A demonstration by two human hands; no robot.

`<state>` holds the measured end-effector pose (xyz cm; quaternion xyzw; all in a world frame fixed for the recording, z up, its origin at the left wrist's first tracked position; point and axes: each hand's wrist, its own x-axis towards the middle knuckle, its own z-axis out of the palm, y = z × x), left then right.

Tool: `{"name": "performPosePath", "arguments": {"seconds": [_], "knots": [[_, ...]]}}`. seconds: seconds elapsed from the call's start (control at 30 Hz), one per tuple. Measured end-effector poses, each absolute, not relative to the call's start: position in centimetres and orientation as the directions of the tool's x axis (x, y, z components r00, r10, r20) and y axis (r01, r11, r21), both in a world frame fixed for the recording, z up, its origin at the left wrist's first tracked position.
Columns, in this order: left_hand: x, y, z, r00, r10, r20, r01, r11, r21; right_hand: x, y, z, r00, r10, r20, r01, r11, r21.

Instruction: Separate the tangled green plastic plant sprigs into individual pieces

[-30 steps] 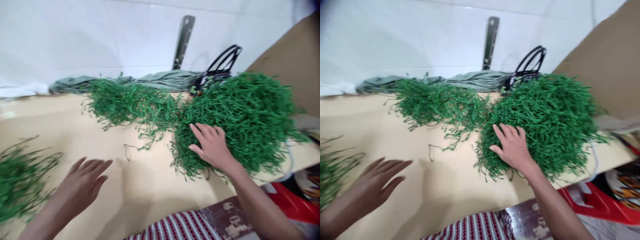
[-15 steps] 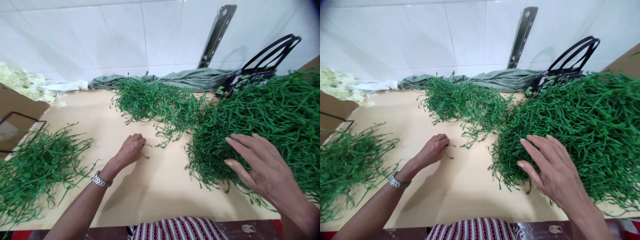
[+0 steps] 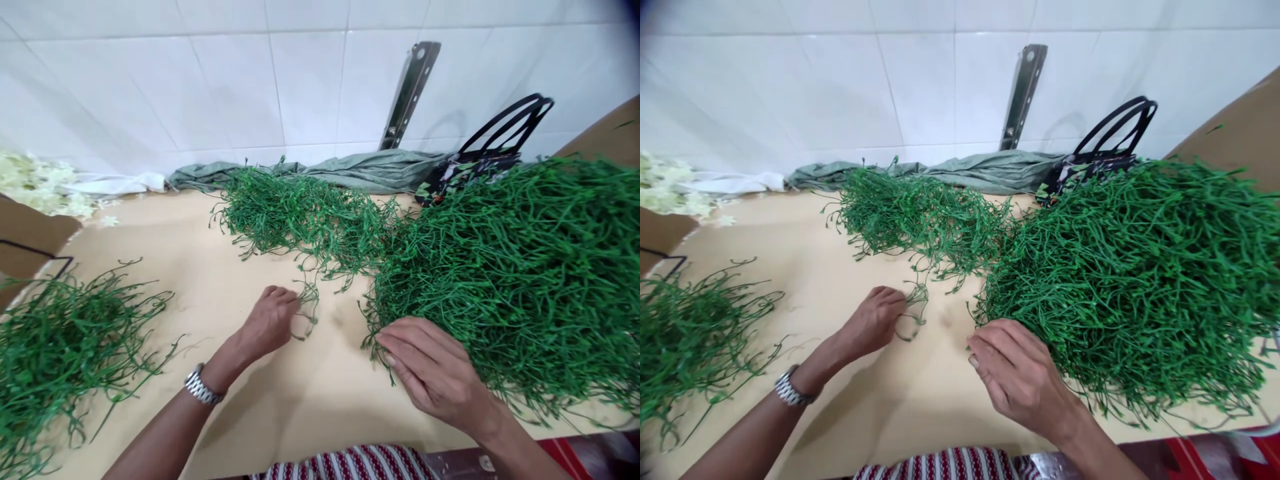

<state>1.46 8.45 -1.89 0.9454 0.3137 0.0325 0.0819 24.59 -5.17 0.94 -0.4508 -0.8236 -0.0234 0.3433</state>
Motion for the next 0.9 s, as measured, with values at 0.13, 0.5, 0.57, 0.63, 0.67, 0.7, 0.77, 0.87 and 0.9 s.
{"name": "performPosePath", "arguments": {"seconds": [0.13,0.5,0.57,0.63,0.67,0.7,0.77,0.87,0.9], "knots": [[-0.6,5.6,0.2,0.713,0.672,0.199,0.657,-0.74,0.146,22.9,-4.6,0.8,-0.356,0.768,0.533,0.726,0.586,-0.36],[5.8,0.6,3.3,0.733,0.53,0.426,0.319,-0.822,0.472,22.1,-4.8,2.4,-0.25,0.829,0.5,0.748,0.493,-0.444],[5.9,2.1,3.4,0.7,0.544,0.463,0.316,-0.817,0.483,24.5,-5.1,3.8,-0.156,0.798,0.581,0.835,0.421,-0.354],[6.0,4.3,2.7,0.651,0.589,0.479,0.424,-0.805,0.415,27.4,-5.1,5.1,-0.018,0.76,0.649,0.954,0.208,-0.217],[6.1,5.5,2.0,0.618,0.639,0.458,0.523,-0.769,0.368,28.9,-4.9,5.5,0.035,0.713,0.7,0.988,0.081,-0.133],[6.3,6.7,1.2,0.585,0.699,0.411,0.633,-0.71,0.308,30.4,-4.7,5.6,0.081,0.676,0.732,0.997,-0.051,-0.063],[6.9,8.6,-0.6,0.571,0.777,0.264,0.768,-0.62,0.163,32.7,-4.2,5.2,0.096,0.734,0.672,0.973,-0.21,0.091],[7.7,10.2,-2.5,0.629,0.763,0.15,0.767,-0.64,0.039,34.3,-3.9,4.3,0.061,0.757,0.651,0.94,-0.262,0.217],[7.7,10.5,-2.8,0.641,0.756,0.135,0.761,-0.649,0.02,34.4,-4.0,4.1,0.054,0.747,0.662,0.936,-0.268,0.227]]}}
